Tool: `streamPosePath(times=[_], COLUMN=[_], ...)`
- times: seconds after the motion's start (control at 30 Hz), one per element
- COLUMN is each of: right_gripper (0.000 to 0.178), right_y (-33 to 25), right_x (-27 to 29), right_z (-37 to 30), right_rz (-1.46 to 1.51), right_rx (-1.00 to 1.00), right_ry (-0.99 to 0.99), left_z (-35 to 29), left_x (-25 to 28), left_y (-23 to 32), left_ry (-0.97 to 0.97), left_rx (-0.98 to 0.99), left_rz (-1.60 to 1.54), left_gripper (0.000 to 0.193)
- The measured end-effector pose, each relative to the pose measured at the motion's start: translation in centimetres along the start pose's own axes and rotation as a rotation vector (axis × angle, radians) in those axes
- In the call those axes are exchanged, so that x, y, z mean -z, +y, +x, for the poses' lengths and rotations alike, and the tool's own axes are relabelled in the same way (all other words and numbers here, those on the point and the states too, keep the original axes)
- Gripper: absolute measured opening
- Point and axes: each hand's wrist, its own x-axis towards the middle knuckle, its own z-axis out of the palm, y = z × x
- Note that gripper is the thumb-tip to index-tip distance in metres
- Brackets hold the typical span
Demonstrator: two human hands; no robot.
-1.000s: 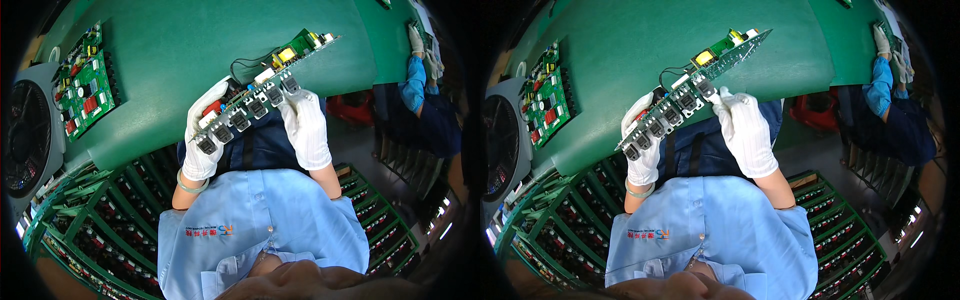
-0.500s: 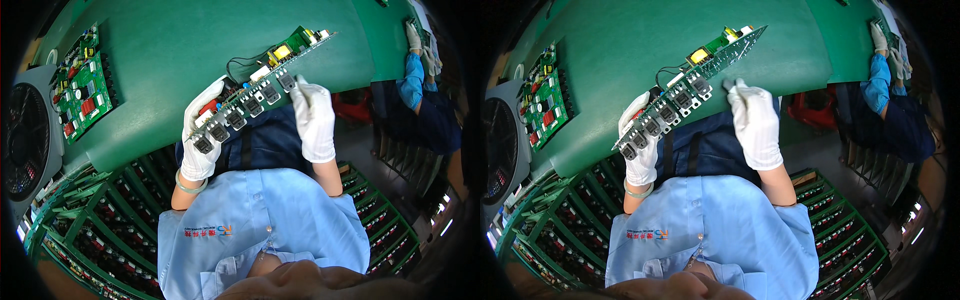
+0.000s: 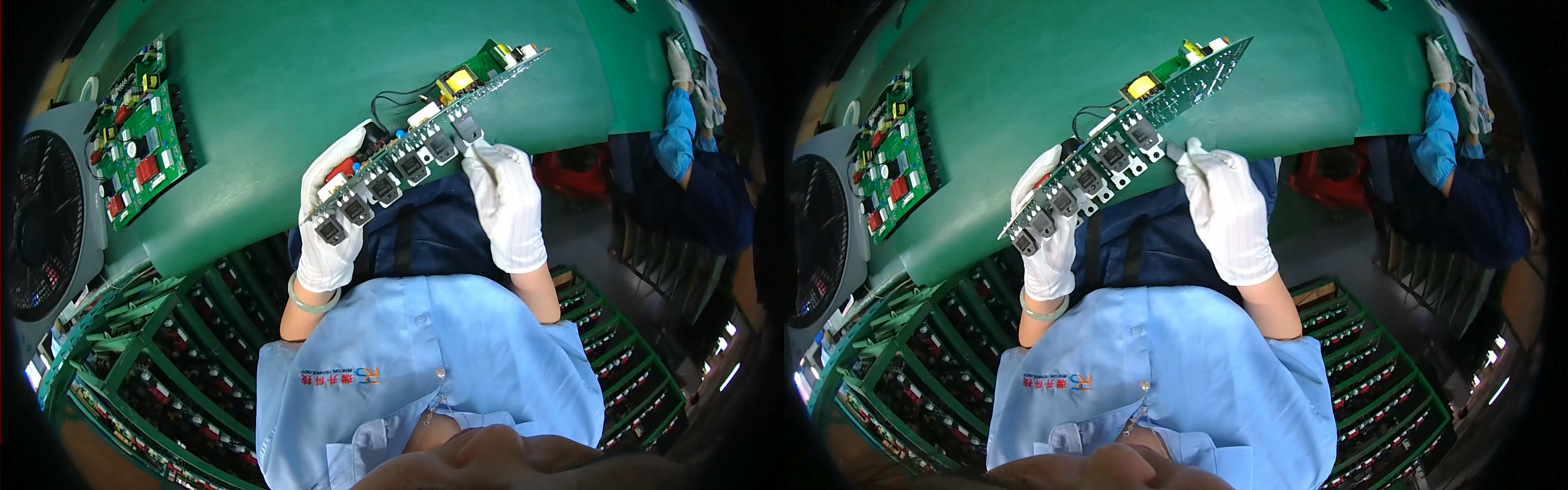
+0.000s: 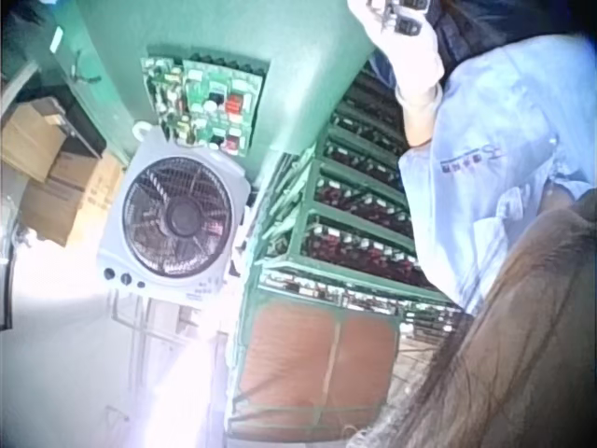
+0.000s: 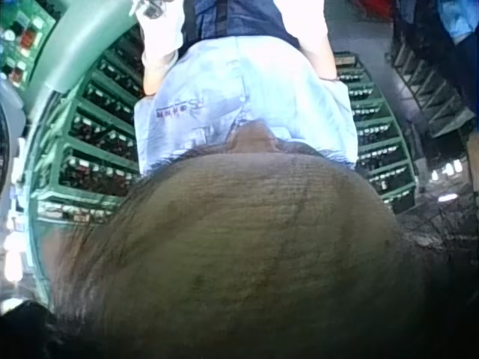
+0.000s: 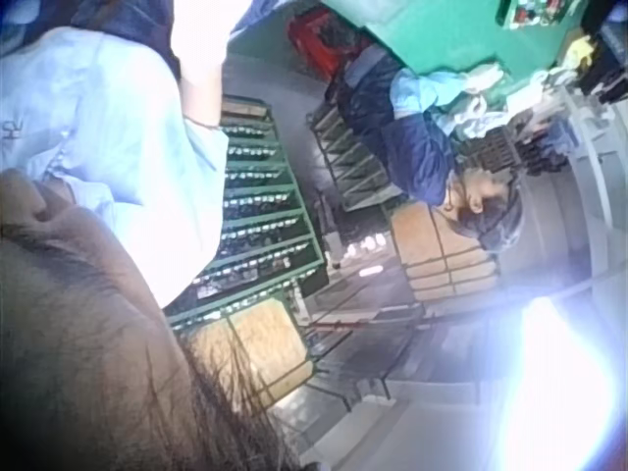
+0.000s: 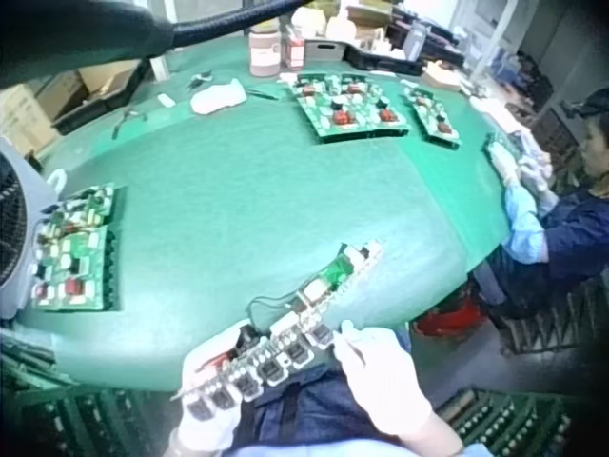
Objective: The person inspects multiple green circuit boards at a workstation. They pick up each board, rotate it to view both sides, and place it into a green storage rack. The person repeats this process for several boards throughout the clip.
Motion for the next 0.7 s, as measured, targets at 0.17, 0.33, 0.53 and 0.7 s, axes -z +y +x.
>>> streamPosePath(times=[0.17,0.33,0.53,0.7], right_gripper=[0.02,0.023,0.017,0.015], right_y=[-0.9,-1.6,-2.1,-2.4], right_x=[0.6,-0.6,-0.6,-0.9], right_z=[-0.7,-0.4,0.3,0.5], right_rz=[0.298,0.106,0.09,0.085], right_rx=[-0.363,-0.249,-0.153,-0.118], right_ry=[-0.035,-0.023,-0.047,-0.049], left_z=[1.1,2.7,3.0,2.6], left_x=[-2.4,-2.6,-2.2,-2.1], left_y=[-1.3,-0.7,-1.1,-0.9], left_ry=[0.037,-0.17,-0.189,-0.145], left_rx=[-0.177,-0.07,-0.122,-0.025], left_rz=[-0.037,-0.118,-0.285,-0.307], left_gripper=[0.054,0.044,0.044,0.049])
